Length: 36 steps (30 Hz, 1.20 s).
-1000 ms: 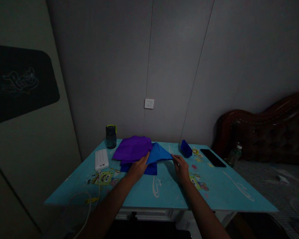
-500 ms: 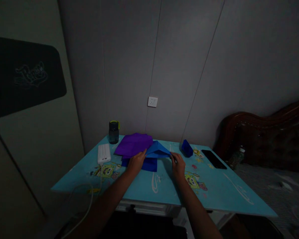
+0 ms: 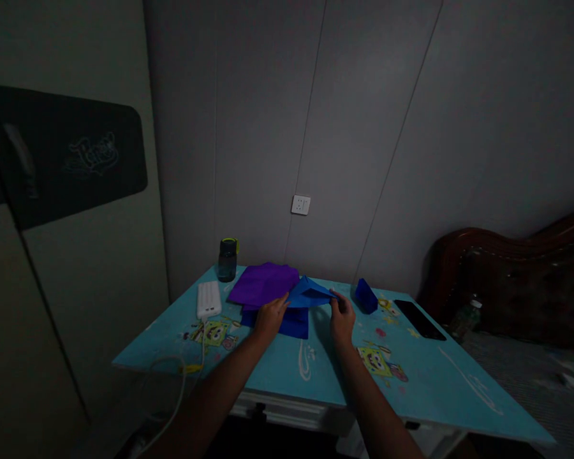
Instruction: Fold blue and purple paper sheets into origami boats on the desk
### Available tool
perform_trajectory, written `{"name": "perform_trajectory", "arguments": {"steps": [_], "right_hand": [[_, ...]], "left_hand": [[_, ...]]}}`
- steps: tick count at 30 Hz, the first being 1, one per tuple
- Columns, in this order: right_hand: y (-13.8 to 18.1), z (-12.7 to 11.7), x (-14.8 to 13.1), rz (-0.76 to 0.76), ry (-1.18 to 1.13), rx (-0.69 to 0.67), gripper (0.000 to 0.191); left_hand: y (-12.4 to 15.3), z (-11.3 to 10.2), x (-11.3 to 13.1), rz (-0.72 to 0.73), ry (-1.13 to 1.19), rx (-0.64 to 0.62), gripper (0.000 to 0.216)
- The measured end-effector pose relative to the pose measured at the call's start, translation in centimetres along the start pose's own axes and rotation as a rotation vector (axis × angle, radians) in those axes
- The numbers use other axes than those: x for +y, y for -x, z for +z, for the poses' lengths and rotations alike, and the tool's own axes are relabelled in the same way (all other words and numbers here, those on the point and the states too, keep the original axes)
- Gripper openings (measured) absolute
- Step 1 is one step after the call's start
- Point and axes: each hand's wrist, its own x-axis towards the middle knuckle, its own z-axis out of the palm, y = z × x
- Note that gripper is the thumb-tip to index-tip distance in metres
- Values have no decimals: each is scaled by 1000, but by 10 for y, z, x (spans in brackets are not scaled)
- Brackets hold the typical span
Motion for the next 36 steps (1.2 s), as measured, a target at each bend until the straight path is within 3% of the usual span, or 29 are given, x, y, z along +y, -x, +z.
{"name": "perform_trajectory", "arguments": {"steps": [5,12,17,23,25,27,30,32,36], "right_hand": [[12,20,-8,-117,140,-37,34],[31,23,-15,-469,334,-252,32],[33,28,-26,-705,387,-452,44],[40,28,-31,-797,440,-589,63],[39,28,-29,-781,421,-613,61],[37,28,-25,-699,391,-548,55],[30,26,-22,-470,341,-257,47],[26,25,-20,-300,295,-136,50],[26,25,-20,-62,196,-278,42]], "left_hand": [[-1,0,4,-46,-19,-18,40],[3,2,22,-154,203,-114,39],[6,4,28,-158,513,-142,35],[0,-1,32,-190,903,-114,50],[-3,1,28,-223,932,-87,51],[-4,4,24,-250,966,-95,55],[-3,8,21,-274,1033,-150,61],[-1,10,21,-284,1063,-202,61],[1,9,25,-305,1063,-241,59]]}}
